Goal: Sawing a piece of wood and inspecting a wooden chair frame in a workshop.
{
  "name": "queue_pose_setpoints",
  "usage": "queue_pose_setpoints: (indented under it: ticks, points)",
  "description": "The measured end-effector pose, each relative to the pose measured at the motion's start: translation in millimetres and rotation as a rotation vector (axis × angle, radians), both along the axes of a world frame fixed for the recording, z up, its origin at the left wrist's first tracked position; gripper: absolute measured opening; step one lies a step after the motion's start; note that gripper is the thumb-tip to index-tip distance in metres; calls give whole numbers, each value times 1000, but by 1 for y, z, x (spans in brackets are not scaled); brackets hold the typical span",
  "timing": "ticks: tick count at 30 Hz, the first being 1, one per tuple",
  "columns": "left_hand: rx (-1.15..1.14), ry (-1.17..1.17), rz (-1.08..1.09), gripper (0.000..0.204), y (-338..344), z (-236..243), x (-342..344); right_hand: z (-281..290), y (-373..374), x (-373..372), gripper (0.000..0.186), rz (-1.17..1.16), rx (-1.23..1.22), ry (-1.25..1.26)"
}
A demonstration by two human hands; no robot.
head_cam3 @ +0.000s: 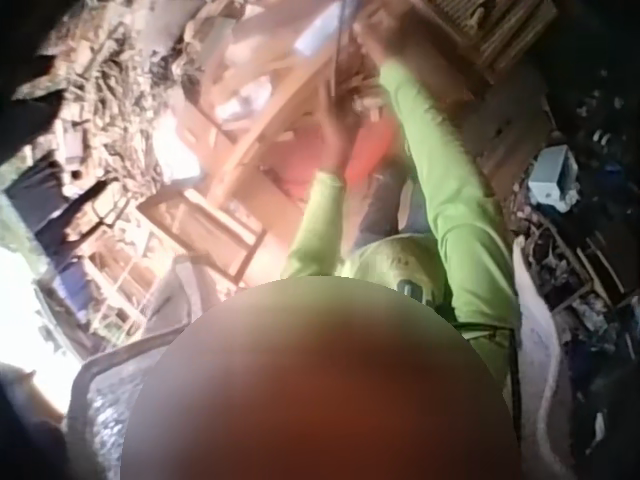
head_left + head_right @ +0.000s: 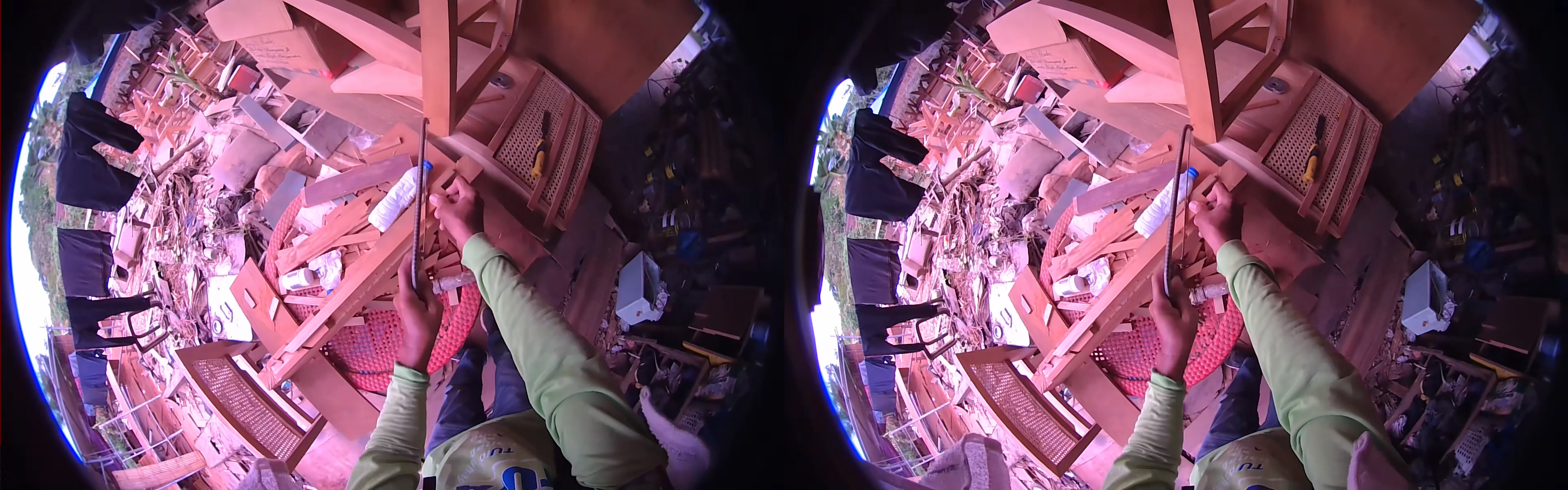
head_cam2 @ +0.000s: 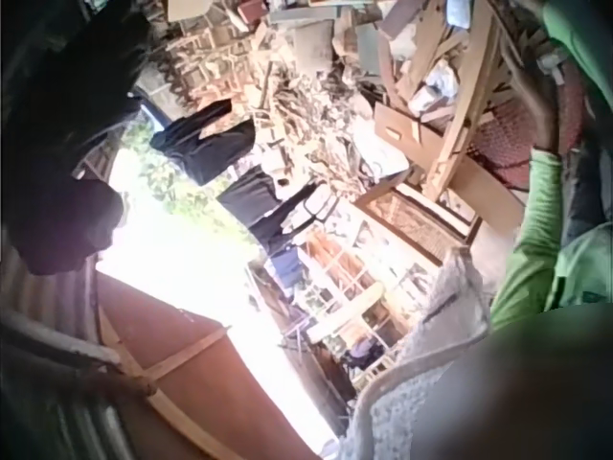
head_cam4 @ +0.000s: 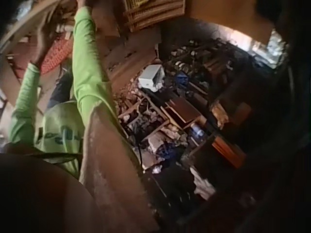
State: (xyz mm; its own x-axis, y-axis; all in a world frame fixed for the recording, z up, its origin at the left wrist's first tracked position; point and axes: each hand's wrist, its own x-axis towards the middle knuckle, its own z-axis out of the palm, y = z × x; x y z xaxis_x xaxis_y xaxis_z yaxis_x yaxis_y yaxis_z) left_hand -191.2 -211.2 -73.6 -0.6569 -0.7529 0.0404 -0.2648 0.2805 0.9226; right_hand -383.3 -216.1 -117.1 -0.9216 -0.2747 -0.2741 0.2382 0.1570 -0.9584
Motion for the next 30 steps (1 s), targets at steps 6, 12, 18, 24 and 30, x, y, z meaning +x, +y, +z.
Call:
queue_pose_setpoints:
  ticks: [6, 12, 18, 24, 30]
  points:
    - [-80, 61, -2, 36, 46, -9, 72, -6, 16, -12, 27, -41, 3, -26]
    - [-35, 47, 15, 35, 7, -16, 13, -3, 6, -1, 26, 18, 5, 8]
    - [37, 51, -32, 37, 42, -13, 58, -12, 18, -15, 26, -6, -10, -1]
    - [19, -32, 11, 42, 20, -3, 34, -13, 10, -3, 25, 9, 26, 73]
    - [-3, 2, 3, 35, 37, -12, 27, -16, 18, -14, 27, -26, 8, -30]
